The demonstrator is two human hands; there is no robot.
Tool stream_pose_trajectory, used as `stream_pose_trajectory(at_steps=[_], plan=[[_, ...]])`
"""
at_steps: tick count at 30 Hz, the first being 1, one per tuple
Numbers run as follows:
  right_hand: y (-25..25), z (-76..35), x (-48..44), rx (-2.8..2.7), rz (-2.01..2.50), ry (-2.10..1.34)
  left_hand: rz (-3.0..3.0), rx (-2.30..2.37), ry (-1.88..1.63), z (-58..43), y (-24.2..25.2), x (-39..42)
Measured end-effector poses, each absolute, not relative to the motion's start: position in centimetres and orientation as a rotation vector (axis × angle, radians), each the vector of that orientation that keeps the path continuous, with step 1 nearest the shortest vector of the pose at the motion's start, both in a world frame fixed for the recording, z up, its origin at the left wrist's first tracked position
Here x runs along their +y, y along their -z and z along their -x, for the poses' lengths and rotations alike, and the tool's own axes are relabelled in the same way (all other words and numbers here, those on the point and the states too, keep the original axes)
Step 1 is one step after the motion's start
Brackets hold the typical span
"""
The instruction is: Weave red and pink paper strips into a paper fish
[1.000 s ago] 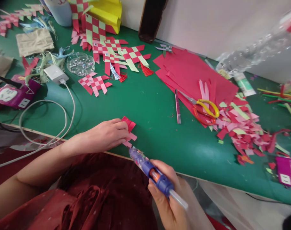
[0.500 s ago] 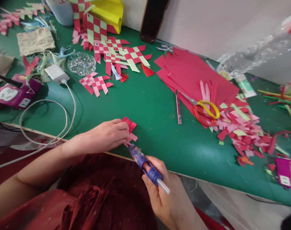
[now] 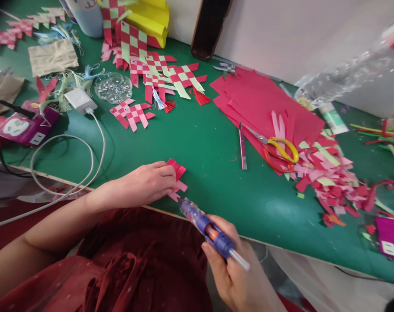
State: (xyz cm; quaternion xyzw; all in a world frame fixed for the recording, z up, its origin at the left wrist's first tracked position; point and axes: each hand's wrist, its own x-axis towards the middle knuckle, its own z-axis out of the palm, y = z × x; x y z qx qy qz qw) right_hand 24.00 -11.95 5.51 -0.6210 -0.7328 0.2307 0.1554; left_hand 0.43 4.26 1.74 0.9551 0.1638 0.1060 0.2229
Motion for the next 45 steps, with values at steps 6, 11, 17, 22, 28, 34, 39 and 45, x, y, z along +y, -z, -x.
stream_pose_trajectory(at_steps=[6,11,17,22,28,34,39,45], plan=[[-5.5,-26.2,-12.3,-1.832,1.963,-0.334,-2.606,0.471,-0.324,-0.2,-1.8,4.1],[-3.5,-29.1,-9.6,-1.900,2.182,0.086,-2.640,0.400,-0.320,0.1,-1.9,4.1],[0.1,-32.4,-7.6,-1.900,2.247,0.281,-2.554,0.437,-0.318,0.2,-1.7,3.9],[-0.8,-32.3,-7.5,-1.917,2.199,0.223,-2.520,0.500,-0.297,0.5,-1.8,3.8],[-3.7,-26.9,-7.8,-2.031,1.805,0.241,-2.638,0.389,-0.259,1.1,-2.2,3.9],[-2.2,-21.2,-7.1,-2.264,1.572,-0.202,-2.755,0.444,-0.222,1.9,-1.7,2.5],[-1.4,-20.7,-6.7,-2.399,1.568,-0.156,-2.816,0.507,-0.197,2.4,-1.2,1.0],[-0.9,-21.1,-6.7,-2.401,1.545,-0.142,-2.901,0.598,-0.150,2.4,-0.7,-0.5]])
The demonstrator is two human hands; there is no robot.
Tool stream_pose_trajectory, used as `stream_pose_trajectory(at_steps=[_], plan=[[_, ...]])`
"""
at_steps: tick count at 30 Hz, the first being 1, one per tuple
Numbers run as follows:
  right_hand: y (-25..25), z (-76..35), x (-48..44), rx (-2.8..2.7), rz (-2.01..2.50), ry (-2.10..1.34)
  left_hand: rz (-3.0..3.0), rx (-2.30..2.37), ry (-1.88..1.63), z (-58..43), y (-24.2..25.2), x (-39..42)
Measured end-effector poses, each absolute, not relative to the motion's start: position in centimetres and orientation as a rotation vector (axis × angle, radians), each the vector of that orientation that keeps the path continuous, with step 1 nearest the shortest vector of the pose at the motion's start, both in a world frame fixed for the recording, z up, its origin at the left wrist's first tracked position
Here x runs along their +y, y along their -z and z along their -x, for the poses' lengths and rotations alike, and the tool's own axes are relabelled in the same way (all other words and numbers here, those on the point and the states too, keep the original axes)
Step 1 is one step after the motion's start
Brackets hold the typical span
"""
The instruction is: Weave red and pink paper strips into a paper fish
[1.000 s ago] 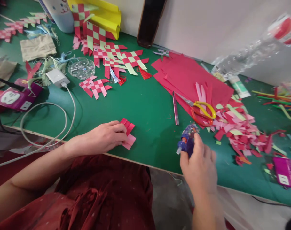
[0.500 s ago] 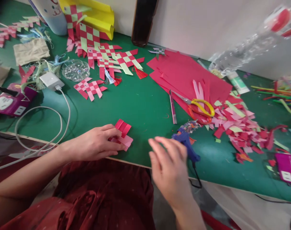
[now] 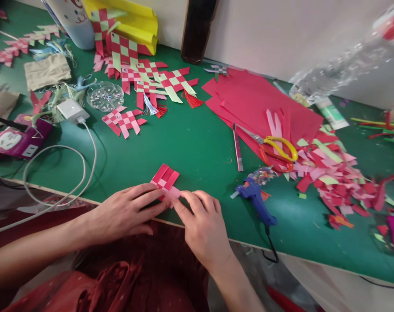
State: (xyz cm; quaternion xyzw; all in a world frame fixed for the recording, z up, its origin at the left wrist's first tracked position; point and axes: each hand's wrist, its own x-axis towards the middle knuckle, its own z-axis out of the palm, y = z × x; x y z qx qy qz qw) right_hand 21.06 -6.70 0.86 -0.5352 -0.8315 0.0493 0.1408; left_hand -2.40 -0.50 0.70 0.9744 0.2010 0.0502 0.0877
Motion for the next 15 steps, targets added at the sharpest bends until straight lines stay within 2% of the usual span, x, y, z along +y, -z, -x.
stream_pose_trajectory(at_steps=[4,9,15], plan=[[-1.0,-21.1,-6.7,-2.382,1.548,-0.163,-2.964,0.601,-0.092,2.3,-0.6,-1.1],[-1.7,-20.9,-6.0,-2.240,1.559,-0.345,-2.964,0.617,-0.124,2.4,-0.1,-1.5],[-2.0,-18.1,-3.5,-2.043,1.635,-0.268,-2.968,0.626,-0.181,2.7,0.7,-1.6]])
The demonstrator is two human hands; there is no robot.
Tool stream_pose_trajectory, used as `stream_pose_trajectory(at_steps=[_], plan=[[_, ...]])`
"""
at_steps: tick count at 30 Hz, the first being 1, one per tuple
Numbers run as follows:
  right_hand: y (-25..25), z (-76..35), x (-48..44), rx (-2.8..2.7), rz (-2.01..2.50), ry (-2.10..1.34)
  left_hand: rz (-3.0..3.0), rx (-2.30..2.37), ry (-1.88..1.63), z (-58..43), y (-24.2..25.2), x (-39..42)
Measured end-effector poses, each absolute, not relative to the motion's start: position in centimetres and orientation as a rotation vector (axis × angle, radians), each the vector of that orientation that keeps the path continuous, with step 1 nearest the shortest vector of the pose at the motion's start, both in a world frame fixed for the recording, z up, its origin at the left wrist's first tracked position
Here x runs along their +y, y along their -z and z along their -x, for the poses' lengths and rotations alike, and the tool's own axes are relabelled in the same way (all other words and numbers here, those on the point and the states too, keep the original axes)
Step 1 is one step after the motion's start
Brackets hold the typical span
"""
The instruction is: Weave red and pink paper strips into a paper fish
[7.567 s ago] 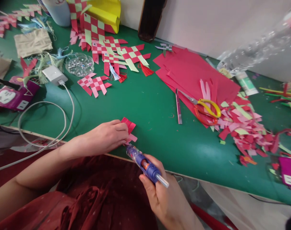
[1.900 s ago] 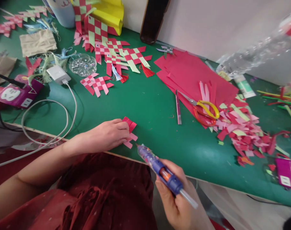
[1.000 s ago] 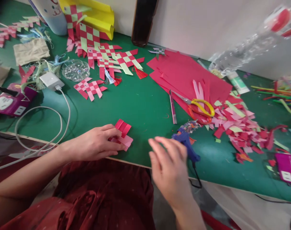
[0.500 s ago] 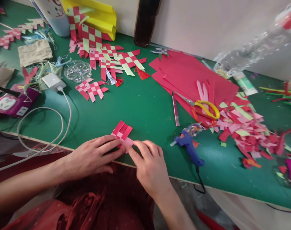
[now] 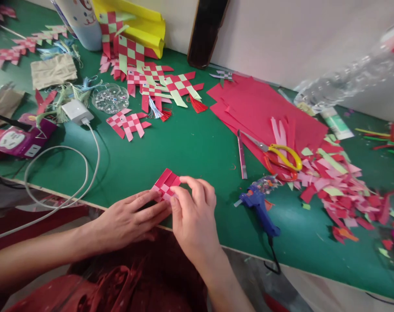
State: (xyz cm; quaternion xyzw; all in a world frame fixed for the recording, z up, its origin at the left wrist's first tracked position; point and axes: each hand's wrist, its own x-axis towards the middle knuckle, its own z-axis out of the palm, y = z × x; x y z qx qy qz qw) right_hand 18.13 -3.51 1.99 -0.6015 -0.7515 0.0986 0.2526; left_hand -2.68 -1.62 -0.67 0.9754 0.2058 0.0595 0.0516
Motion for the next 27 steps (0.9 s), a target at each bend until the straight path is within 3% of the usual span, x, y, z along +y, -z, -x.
stream_pose_trajectory(at_steps=[27], plan=[[-1.5,-16.2,-1.3,-2.175,1.704,-0.091,-2.992,0.609,-0.410,2.8,1.0,-1.1]])
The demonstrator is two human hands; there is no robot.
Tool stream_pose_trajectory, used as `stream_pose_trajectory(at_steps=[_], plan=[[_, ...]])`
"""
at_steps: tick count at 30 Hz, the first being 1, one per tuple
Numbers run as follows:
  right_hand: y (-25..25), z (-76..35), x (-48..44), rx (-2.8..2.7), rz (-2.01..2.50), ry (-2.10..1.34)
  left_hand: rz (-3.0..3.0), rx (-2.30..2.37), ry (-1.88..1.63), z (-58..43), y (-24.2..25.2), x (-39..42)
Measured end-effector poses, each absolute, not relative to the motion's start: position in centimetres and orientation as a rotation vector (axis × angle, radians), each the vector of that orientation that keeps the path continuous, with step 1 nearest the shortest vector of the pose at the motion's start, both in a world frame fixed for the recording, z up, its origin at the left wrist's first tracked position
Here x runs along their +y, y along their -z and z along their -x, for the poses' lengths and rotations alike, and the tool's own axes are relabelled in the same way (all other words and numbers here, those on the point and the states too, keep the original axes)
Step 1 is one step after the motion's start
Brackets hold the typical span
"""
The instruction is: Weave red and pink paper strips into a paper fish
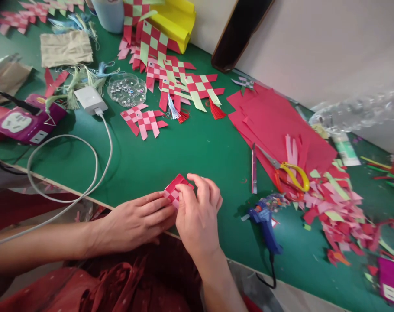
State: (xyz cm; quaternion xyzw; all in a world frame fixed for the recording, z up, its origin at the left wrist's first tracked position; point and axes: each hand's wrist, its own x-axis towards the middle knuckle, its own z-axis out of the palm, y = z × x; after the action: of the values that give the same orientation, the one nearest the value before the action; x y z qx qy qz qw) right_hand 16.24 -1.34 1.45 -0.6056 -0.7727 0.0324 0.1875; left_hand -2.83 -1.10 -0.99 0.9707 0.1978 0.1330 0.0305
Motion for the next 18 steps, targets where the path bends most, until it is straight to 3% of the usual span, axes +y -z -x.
stream_pose_trajectory(at_steps=[18], plan=[[-1.7,-15.9,1.4,-2.444,1.538,-0.157,-2.973,0.642,-0.458,2.7,1.0,-1.2]])
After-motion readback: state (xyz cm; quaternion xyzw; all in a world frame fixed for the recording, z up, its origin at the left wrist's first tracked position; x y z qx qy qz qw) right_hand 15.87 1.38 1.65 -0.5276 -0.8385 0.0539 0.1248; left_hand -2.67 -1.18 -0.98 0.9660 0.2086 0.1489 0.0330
